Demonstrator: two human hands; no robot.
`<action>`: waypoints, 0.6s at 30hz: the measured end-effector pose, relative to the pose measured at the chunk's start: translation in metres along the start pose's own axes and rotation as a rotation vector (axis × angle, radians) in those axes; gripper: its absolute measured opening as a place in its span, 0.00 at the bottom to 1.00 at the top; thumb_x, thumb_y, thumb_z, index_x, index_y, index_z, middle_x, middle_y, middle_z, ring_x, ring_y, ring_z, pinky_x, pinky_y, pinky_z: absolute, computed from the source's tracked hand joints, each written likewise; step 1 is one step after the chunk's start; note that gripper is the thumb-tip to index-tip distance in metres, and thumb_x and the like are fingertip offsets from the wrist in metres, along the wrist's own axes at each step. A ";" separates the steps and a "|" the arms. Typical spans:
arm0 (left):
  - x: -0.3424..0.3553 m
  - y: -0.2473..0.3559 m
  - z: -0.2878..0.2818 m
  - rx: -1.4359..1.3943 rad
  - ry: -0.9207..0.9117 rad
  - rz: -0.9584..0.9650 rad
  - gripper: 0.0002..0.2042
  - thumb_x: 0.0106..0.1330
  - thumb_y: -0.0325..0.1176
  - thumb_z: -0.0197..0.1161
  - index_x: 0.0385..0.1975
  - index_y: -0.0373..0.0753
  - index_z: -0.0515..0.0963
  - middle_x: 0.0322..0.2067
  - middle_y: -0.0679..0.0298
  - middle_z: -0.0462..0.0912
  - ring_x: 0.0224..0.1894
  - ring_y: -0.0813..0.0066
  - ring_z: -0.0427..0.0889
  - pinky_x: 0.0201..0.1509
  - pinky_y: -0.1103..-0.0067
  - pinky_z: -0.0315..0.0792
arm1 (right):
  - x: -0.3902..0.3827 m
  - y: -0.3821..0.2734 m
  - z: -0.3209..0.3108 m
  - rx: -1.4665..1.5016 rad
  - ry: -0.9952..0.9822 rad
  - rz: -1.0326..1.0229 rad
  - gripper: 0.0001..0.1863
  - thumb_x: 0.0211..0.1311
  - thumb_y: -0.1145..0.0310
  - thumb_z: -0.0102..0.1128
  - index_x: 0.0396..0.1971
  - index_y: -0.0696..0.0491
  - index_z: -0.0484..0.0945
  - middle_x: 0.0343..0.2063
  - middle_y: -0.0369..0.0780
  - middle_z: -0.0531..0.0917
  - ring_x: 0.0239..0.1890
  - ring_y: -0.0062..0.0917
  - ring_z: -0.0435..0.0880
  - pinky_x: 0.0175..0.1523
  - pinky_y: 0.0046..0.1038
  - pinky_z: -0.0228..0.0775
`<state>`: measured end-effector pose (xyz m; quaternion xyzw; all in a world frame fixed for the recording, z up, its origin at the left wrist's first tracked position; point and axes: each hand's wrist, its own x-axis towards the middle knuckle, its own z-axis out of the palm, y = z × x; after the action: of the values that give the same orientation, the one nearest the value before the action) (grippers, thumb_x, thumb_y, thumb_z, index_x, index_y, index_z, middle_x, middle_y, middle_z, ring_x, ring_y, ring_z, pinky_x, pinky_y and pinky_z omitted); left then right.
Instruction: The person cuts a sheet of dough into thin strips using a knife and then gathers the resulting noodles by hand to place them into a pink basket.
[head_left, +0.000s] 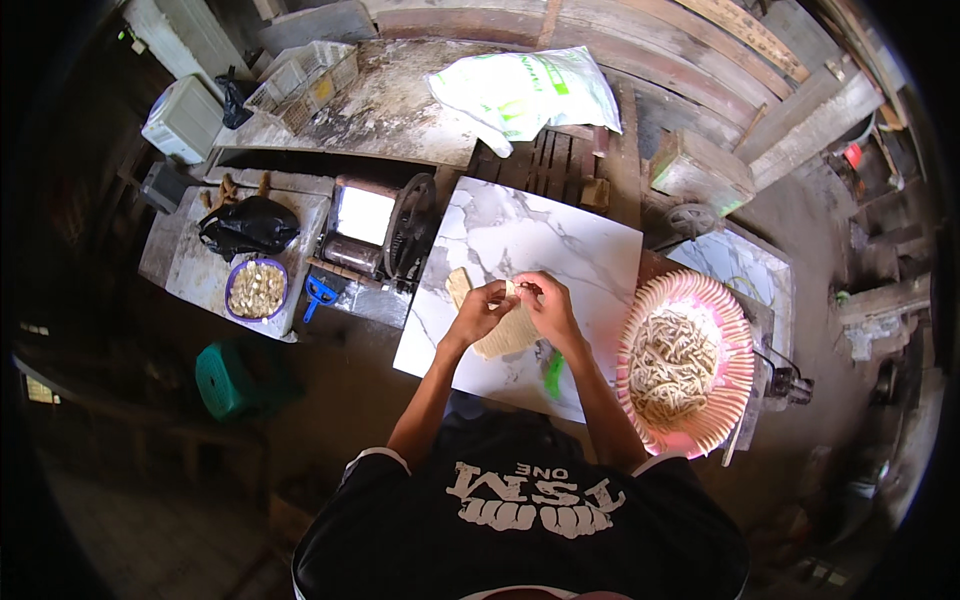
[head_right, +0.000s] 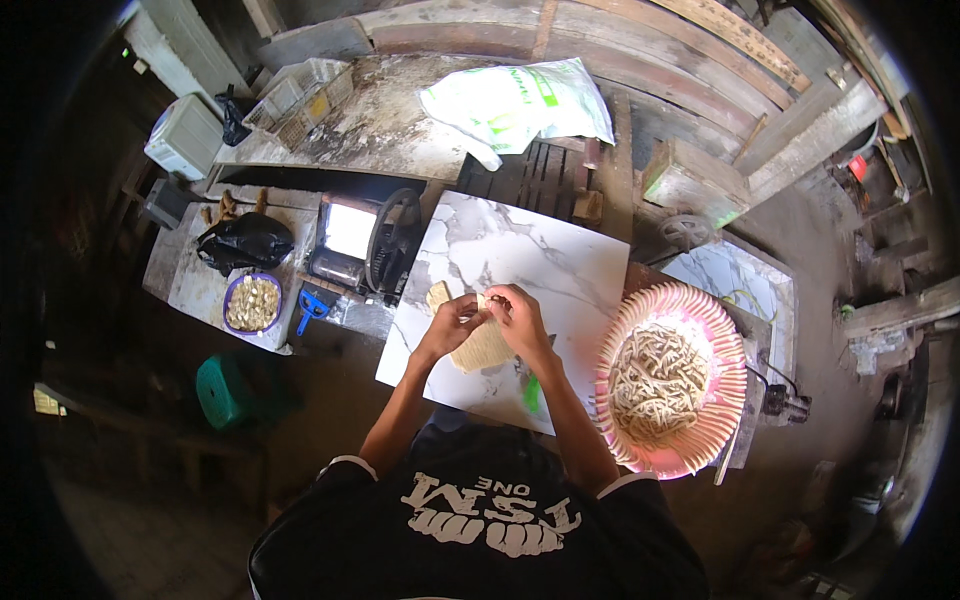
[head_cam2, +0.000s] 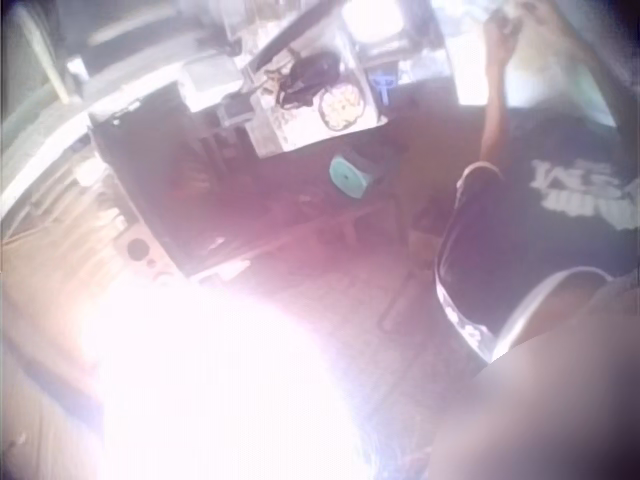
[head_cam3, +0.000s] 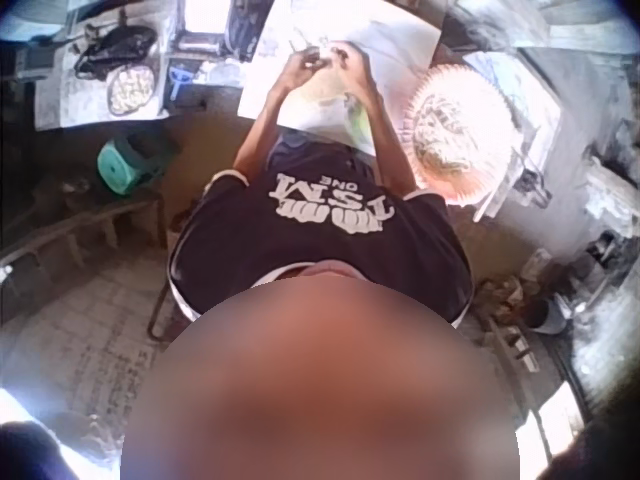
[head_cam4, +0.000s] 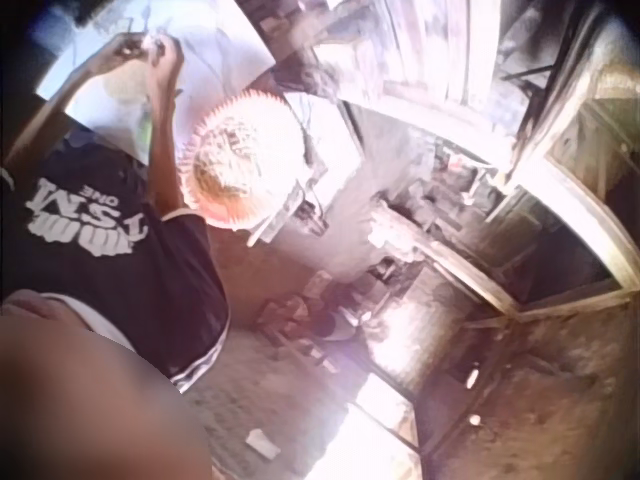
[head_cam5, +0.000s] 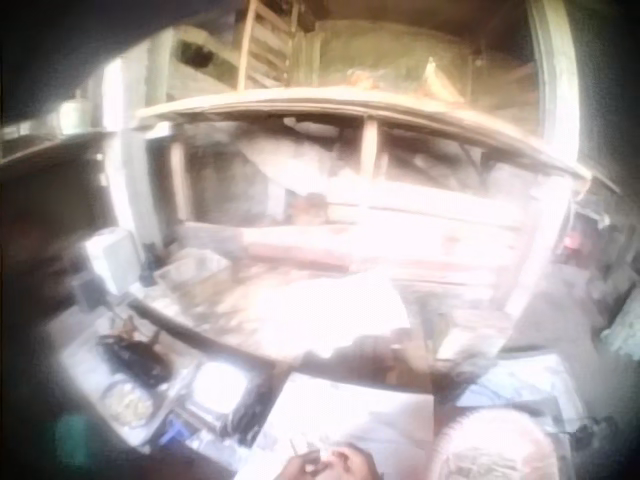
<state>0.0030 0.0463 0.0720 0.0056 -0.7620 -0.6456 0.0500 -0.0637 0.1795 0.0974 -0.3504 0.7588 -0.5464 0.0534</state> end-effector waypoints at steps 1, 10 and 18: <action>-0.002 0.007 0.001 -0.052 0.027 0.016 0.09 0.57 0.28 0.55 0.37 0.33 0.71 0.32 0.59 0.77 0.35 0.74 0.75 0.40 0.79 0.68 | 0.001 -0.003 -0.002 0.001 0.009 -0.007 0.11 0.48 0.80 0.55 0.34 0.60 0.72 0.24 0.39 0.78 0.26 0.20 0.76 0.34 0.20 0.68; 0.001 0.041 0.026 -0.347 0.135 0.000 0.06 0.60 0.28 0.52 0.31 0.31 0.73 0.23 0.67 0.77 0.26 0.85 0.72 0.32 0.87 0.66 | -0.011 -0.031 -0.031 0.150 0.231 0.096 0.12 0.48 0.80 0.54 0.36 0.61 0.73 0.24 0.43 0.80 0.27 0.21 0.79 0.34 0.19 0.69; 0.016 0.061 0.043 -0.452 0.265 0.149 0.09 0.62 0.32 0.51 0.28 0.31 0.72 0.30 0.56 0.78 0.31 0.78 0.77 0.40 0.81 0.68 | -0.065 -0.051 -0.100 -0.225 0.687 0.000 0.08 0.48 0.79 0.55 0.32 0.59 0.75 0.24 0.41 0.78 0.24 0.22 0.76 0.31 0.21 0.67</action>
<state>-0.0131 0.0980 0.1264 0.0227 -0.5835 -0.7876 0.1967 -0.0379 0.2889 0.1615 -0.1499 0.7879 -0.5453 -0.2436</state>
